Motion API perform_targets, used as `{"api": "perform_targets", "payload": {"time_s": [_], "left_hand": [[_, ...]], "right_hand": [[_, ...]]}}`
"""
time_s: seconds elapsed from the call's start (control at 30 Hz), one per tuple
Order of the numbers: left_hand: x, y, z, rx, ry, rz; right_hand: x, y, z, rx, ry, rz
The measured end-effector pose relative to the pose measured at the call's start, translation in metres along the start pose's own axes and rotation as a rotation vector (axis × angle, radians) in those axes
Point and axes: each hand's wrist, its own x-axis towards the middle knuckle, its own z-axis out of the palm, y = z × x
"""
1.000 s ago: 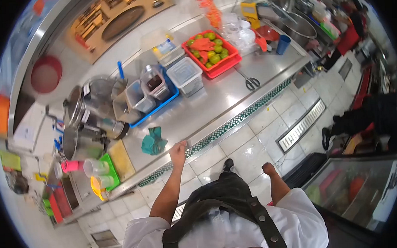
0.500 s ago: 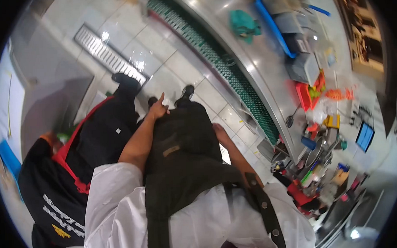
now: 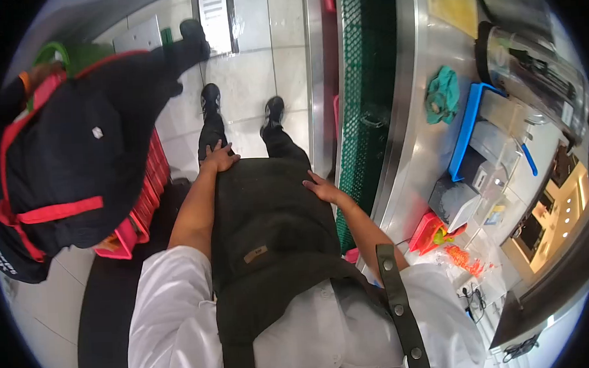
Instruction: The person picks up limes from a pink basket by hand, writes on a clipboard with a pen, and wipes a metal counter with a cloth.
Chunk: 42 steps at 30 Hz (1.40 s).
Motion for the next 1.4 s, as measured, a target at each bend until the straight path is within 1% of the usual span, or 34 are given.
{"api": "perform_targets", "payload": {"time_s": [0.03, 0.07, 0.17, 0.2, 0.27, 0.3, 0.33, 0.37, 0.4, 0.43, 0.47, 0.5, 0.57, 0.6, 0.63, 0.67, 0.7, 0.73, 0.77, 0.8, 0.83, 0.87, 0.9, 0.93, 0.97, 1.0, 1.03, 1.1, 1.2, 1.3, 1.33, 1.4], "left_hand": [[-0.020, 0.005, 0.014, -0.062, 0.062, -0.030], [-0.055, 0.020, 0.011, -0.112, 0.086, -0.063], [-0.052, 0.000, 0.081, -0.226, 0.144, -0.039], [-0.051, -0.006, 0.109, -0.214, 0.152, -0.027], [-0.056, -0.007, 0.149, -0.155, 0.164, -0.016], [-0.054, -0.009, 0.172, -0.159, 0.202, 0.002], [-0.047, -0.016, 0.198, -0.221, 0.243, 0.073], [-0.036, -0.024, 0.224, -0.282, 0.282, 0.147], [-0.038, -0.020, 0.228, -0.443, 0.198, 0.169], [-0.029, -0.020, 0.240, -0.512, 0.211, 0.185], [-0.022, -0.021, 0.256, -0.582, 0.219, 0.198], [-0.014, -0.024, 0.270, -0.654, 0.220, 0.207], [0.001, -0.027, 0.269, -0.680, 0.248, 0.185], [0.018, -0.037, 0.281, -0.747, 0.263, 0.177], [0.037, -0.048, 0.287, -0.814, 0.283, 0.170], [0.055, -0.061, 0.293, -0.850, 0.296, 0.154], [0.077, -0.076, 0.304, -0.797, 0.396, 0.191], [0.094, -0.087, 0.308, -0.768, 0.424, 0.195], [0.112, -0.096, 0.301, -0.740, 0.468, 0.204], [0.136, -0.108, 0.294, -0.749, 0.402, 0.182], [0.155, -0.114, 0.284, -0.751, 0.325, 0.162], [0.157, -0.108, 0.241, -0.656, 0.121, 0.144], [0.179, -0.114, 0.216, -0.613, 0.081, 0.294], [0.188, -0.107, 0.188, -0.418, 0.241, 0.247], [0.190, -0.090, 0.156, -0.382, 0.468, 0.395], [0.184, -0.066, 0.124, -0.458, 0.598, 0.448], [0.190, -0.056, 0.099, -0.469, 0.594, 0.485], [0.189, -0.043, 0.062, -0.380, 0.522, 0.547], [0.183, -0.022, 0.042, -0.118, 0.376, 0.500], [0.203, -0.001, 0.038, 0.106, 0.395, 0.633], [0.214, 0.007, 0.032, 0.232, 0.431, 0.732], [0.236, 0.038, 0.018, 0.300, 0.473, 0.840]], "right_hand": [[0.006, 0.007, -0.004, -0.042, -0.042, -0.012], [0.014, 0.018, -0.002, 0.006, -0.072, -0.013], [0.022, 0.017, 0.010, 0.041, -0.040, 0.021], [0.040, 0.041, 0.019, 0.014, -0.028, -0.010], [0.055, 0.057, 0.030, 0.028, 0.015, -0.016], [0.060, 0.062, 0.037, 0.031, 0.039, -0.020], [0.064, 0.068, 0.045, 0.107, 0.041, -0.043], [0.073, 0.086, 0.060, 0.060, 0.066, -0.082], [0.086, 0.108, 0.078, 0.014, 0.093, -0.120], [0.096, 0.106, 0.089, -0.039, 0.125, -0.168], [0.100, 0.107, 0.103, -0.184, 0.162, -0.003], [0.110, 0.103, 0.116, -0.286, 0.218, 0.033], [0.140, 0.107, 0.136, -0.499, 0.322, 0.108], [0.160, 0.112, 0.138, -0.504, 0.360, -0.015], [0.187, 0.121, 0.142, -0.568, 0.402, -0.186], [0.218, 0.128, 0.145, -0.472, 0.372, -0.296], [0.243, 0.131, 0.152, -0.372, 0.341, -0.398], [0.267, 0.133, 0.162, -0.352, 0.290, -0.394], [0.296, 0.132, 0.169, -0.336, 0.245, -0.403], [0.322, 0.125, 0.170, -0.511, 0.135, -0.391], [0.342, 0.115, 0.171, -0.676, 0.024, -0.363], [0.358, 0.093, 0.167, -0.811, -0.129, -0.268], [0.377, 0.069, 0.161, -0.941, -0.284, -0.170], [0.405, 0.055, 0.155, -0.963, -0.264, -0.269], [0.433, 0.044, 0.152, -0.983, -0.236, -0.373], [0.459, 0.036, 0.146, -1.024, 0.064, -0.635], [0.482, 0.027, 0.137, -1.052, 0.373, -0.890], [0.513, -0.018, 0.107, -1.149, 0.457, -1.018], [0.520, -0.071, 0.062, -1.184, 0.608, -0.960], [0.503, -0.092, 0.025, -1.354, 0.596, -0.874], [0.492, -0.097, 0.014, -1.327, 0.517, -0.748], [0.473, -0.087, -0.012, -1.255, 0.584, -0.733]]}}
